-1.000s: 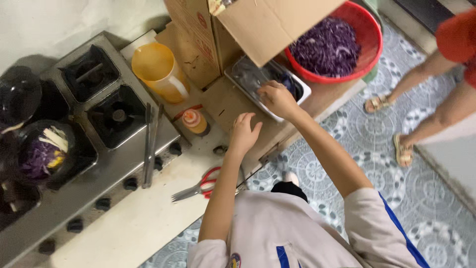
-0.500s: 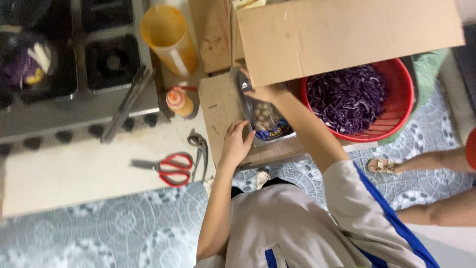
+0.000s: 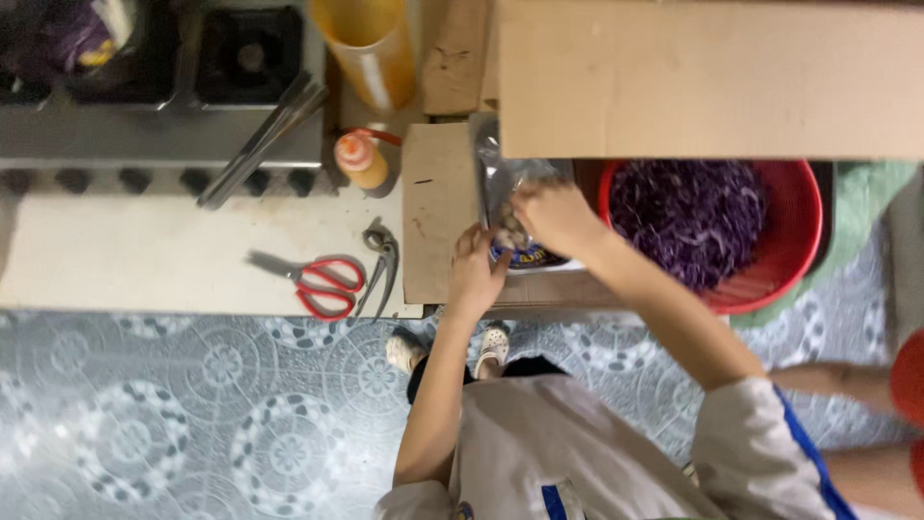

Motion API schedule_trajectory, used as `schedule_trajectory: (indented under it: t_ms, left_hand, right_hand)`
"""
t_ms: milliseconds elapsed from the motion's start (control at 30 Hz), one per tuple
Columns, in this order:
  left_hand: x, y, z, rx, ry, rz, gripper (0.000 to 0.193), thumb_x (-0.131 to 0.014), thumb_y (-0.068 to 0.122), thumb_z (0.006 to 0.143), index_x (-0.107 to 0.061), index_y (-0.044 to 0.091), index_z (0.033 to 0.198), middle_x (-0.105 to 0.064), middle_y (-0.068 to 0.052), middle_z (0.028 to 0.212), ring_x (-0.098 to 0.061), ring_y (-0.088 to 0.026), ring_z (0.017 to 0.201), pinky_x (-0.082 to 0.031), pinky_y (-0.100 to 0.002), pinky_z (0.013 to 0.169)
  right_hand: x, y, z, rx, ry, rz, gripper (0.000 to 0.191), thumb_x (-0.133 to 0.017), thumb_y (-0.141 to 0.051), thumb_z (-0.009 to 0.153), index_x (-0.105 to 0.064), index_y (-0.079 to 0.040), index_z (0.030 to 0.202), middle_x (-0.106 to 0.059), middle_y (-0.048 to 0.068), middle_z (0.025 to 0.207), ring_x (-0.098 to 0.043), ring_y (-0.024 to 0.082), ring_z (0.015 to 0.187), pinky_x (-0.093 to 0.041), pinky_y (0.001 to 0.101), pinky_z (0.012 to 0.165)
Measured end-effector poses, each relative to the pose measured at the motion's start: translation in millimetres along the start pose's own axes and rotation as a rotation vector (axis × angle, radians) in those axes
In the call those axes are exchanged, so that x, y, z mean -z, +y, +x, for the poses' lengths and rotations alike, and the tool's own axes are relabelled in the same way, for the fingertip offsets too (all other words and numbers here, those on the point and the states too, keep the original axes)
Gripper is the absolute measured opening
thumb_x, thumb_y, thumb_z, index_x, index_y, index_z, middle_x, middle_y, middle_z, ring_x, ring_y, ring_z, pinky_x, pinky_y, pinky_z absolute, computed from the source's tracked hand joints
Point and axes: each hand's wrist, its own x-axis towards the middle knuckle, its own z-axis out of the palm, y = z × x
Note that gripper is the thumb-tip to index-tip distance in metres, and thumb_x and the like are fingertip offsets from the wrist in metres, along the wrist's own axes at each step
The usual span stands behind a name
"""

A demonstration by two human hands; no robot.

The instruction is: The person retrieves black bowls from a crate and places them on a countertop. They add corn, shredded purple cabbage, and enoki mushrooms into the bowls, repeating the process for multiple portions. The person also opens a freezer and retrieves packaged items.

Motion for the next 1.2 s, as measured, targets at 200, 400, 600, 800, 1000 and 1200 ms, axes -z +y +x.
schedule_trajectory:
  t_ms: [200, 400, 600, 800, 1000, 1200]
  left_hand:
    - [76.6, -15.8, -25.8, 0.21, -0.34, 0.143, 0.042, -0.054, 0.031, 0.103, -0.056, 0.014, 0.142, -0.047, -0.016, 0.154, -0.041, -0.04, 0.143, -0.031, -0.062, 0.117]
    - [204.6, -42.7, -134.7, 0.451, 0.054, 0.362, 0.072, -0.058, 0.044, 0.097, -0.029, 0.021, 0.16, -0.012, -0.015, 0.169, -0.007, -0.042, 0.155, -0.008, -0.079, 0.112]
    - [346.8, -99.4, -321.1, 0.715, 0.378, 0.545, 0.084, -0.067, 0.042, 0.093, -0.025, 0.021, 0.162, -0.004, -0.018, 0.169, -0.003, -0.046, 0.154, -0.007, -0.082, 0.109]
    - [452.0, -149.3, -515.3, 1.126, 0.645, 0.514, 0.089, -0.073, 0.041, 0.087, -0.026, 0.02, 0.16, -0.004, -0.019, 0.169, 0.0, -0.047, 0.154, -0.005, -0.084, 0.109]
    - [548.4, -192.4, -710.1, 1.407, 0.878, 0.474, 0.088, -0.074, 0.044, 0.086, -0.031, 0.016, 0.158, -0.003, -0.021, 0.168, 0.0, -0.049, 0.153, -0.005, -0.084, 0.108]
    - [646.3, -238.1, -902.7, 1.614, 1.033, 0.42, 0.089, -0.075, 0.043, 0.086, -0.032, 0.014, 0.158, -0.003, -0.021, 0.169, -0.002, -0.049, 0.154, -0.005, -0.084, 0.109]
  right_hand:
    - [35.6, -79.3, 11.3, 0.178, -0.333, -0.218, 0.014, -0.069, -0.03, 0.083, -0.078, -0.02, 0.086, -0.071, 0.008, 0.106, -0.065, 0.03, 0.118, -0.048, 0.0474, 0.109]
    - [27.2, -245.5, 63.9, 0.398, -0.052, 0.121, 0.074, -0.075, -0.045, 0.084, -0.051, -0.008, 0.144, -0.047, 0.022, 0.15, -0.048, 0.045, 0.133, -0.032, 0.0606, 0.112]
    - [-4.6, -507.6, 81.9, 0.676, -0.186, 0.296, 0.089, -0.074, -0.045, 0.086, -0.03, -0.016, 0.158, -0.024, 0.021, 0.164, -0.021, 0.045, 0.15, -0.018, 0.0642, 0.117]
    - [-34.7, -783.0, 59.5, 1.124, -0.317, 0.31, 0.094, -0.075, -0.045, 0.085, -0.026, -0.019, 0.16, -0.019, 0.018, 0.168, -0.014, 0.045, 0.154, -0.012, 0.0671, 0.119]
    - [-55.5, -1042.5, 4.3, 1.446, -0.508, 0.208, 0.093, -0.075, -0.043, 0.085, -0.026, -0.018, 0.16, -0.018, 0.019, 0.168, -0.013, 0.045, 0.153, -0.011, 0.0665, 0.119]
    - [-79.4, -1293.8, -53.9, 1.72, -0.616, 0.196, 0.086, -0.074, -0.042, 0.086, -0.033, -0.016, 0.157, -0.022, 0.021, 0.165, -0.015, 0.047, 0.152, -0.013, 0.0662, 0.119]
